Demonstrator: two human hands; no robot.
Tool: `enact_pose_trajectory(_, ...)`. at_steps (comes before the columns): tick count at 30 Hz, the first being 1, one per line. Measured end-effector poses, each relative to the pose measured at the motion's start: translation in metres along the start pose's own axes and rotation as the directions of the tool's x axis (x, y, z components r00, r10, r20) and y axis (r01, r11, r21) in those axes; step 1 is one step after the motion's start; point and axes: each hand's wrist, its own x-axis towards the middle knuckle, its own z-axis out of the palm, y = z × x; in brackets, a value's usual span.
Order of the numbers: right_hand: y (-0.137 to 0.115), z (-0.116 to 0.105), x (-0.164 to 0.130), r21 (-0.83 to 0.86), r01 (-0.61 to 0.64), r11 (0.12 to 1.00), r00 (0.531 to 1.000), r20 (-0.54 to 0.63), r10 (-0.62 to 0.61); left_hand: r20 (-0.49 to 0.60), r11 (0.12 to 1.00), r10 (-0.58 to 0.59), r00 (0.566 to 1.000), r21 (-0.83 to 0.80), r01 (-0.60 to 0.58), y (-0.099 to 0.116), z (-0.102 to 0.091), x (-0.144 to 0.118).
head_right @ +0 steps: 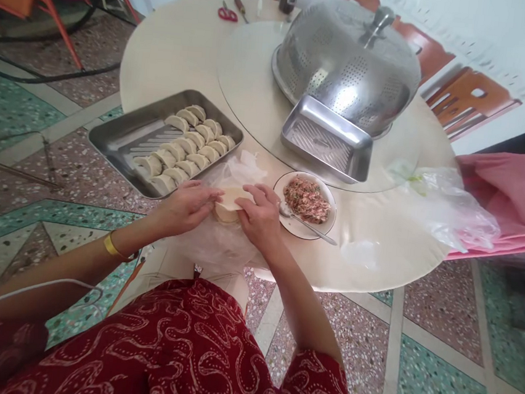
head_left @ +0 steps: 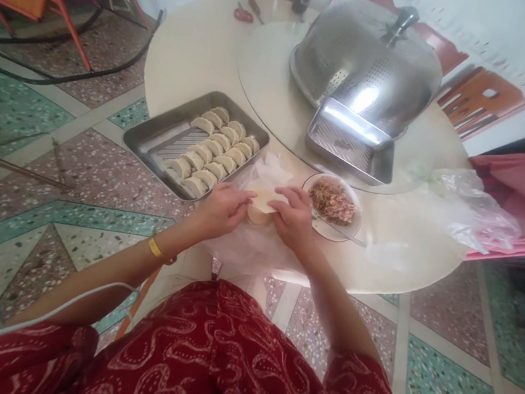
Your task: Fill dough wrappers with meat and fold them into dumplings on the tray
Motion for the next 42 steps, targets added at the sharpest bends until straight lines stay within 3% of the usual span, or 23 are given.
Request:
enact_pose_trajectory(4, -0.010, -0.023, -0.011, 0.012, 0.053, 0.999, 0.998, -0.017, -0.052, 0.024, 0.998, 0.056, 0.998, 0.036, -0.056, -0.006, -0.002, -0.014)
enact_pose_trajectory(9, -0.032, -0.051, -0.019, 0.079, 0.102, 0.992, 0.993, 0.048, -0.106, 0.049, 0.991, 0.127, 0.991, 0.039, -0.129, -0.013, -0.002, -0.019)
enact_pose_trajectory(12, -0.048, -0.072, -0.015, 0.153, 0.084, 0.985, 0.989, 0.107, -0.101, 0.031, 0.990, 0.079, 0.996, -0.115, -0.075, -0.009, -0.007, -0.018)
enact_pose_trajectory(14, -0.059, -0.084, -0.006, 0.235, 0.020, 0.972, 0.980, 0.190, -0.066, -0.023, 0.927, -0.056, 0.998, -0.371, 0.043, 0.001, -0.010, -0.017)
enact_pose_trajectory(15, -0.064, -0.089, 0.000, 0.280, -0.021, 0.960, 0.967, 0.249, -0.052, -0.031, 0.831, -0.146, 0.989, -0.546, 0.105, 0.009, -0.010, -0.015)
enact_pose_trajectory(16, -0.069, -0.093, 0.007, 0.320, -0.058, 0.946, 0.948, 0.314, -0.048, 0.020, 0.669, -0.243, 0.970, -0.721, 0.183, 0.018, -0.010, -0.014)
enact_pose_trajectory(17, -0.073, -0.095, 0.015, 0.347, -0.096, 0.933, 0.923, 0.381, -0.047, 0.087, 0.425, -0.298, 0.951, -0.880, 0.213, 0.028, -0.009, -0.013)
enact_pose_trajectory(18, -0.076, -0.095, 0.024, 0.354, -0.133, 0.926, 0.895, 0.444, -0.042, 0.196, 0.142, -0.277, 0.941, -0.960, 0.242, 0.038, -0.008, -0.012)
enact_pose_trajectory(20, -0.080, -0.091, 0.042, 0.311, -0.225, 0.924, 0.828, 0.560, 0.013, 0.393, -0.310, -0.165, 0.904, -0.891, 0.331, 0.056, -0.006, -0.015)
enact_pose_trajectory(22, -0.080, -0.084, 0.055, 0.246, -0.351, 0.904, 0.777, 0.615, 0.134, 0.456, -0.573, -0.172, 0.874, -0.767, 0.288, 0.069, -0.005, -0.021)
enact_pose_trajectory(24, -0.080, -0.076, 0.061, 0.210, -0.481, 0.851, 0.712, 0.659, 0.240, 0.467, -0.684, -0.249, 0.848, -0.705, 0.187, 0.077, -0.004, -0.031)
enact_pose_trajectory(27, -0.083, -0.070, 0.059, 0.168, -0.660, 0.732, 0.567, 0.750, 0.340, 0.484, -0.733, -0.293, 0.825, -0.668, 0.131, 0.080, -0.004, -0.046)
enact_pose_trajectory(29, -0.089, -0.068, 0.055, 0.194, -0.724, 0.662, 0.532, 0.767, 0.357, 0.485, -0.749, -0.265, 0.833, -0.648, 0.138, 0.081, -0.007, -0.054)
enact_pose_trajectory(33, -0.107, -0.063, 0.057, 0.395, -0.717, 0.574, 0.624, 0.731, 0.276, 0.406, -0.707, -0.244, 0.881, -0.696, 0.124, 0.082, -0.028, -0.066)
enact_pose_trajectory(37, -0.125, -0.050, 0.074, 0.497, -0.742, 0.450, 0.637, 0.731, 0.244, 0.296, -0.574, -0.257, 0.920, -0.812, 0.101, 0.087, -0.058, -0.079)
enact_pose_trajectory(39, -0.134, -0.041, 0.082, 0.514, -0.739, 0.436, 0.648, 0.719, 0.253, 0.250, -0.494, -0.298, 0.921, -0.866, 0.076, 0.089, -0.067, -0.085)
enact_pose_trajectory(42, -0.143, -0.031, 0.085, 0.551, -0.691, 0.467, 0.700, 0.671, 0.244, 0.196, -0.372, -0.371, 0.908, -0.927, 0.048, 0.090, -0.069, -0.093)
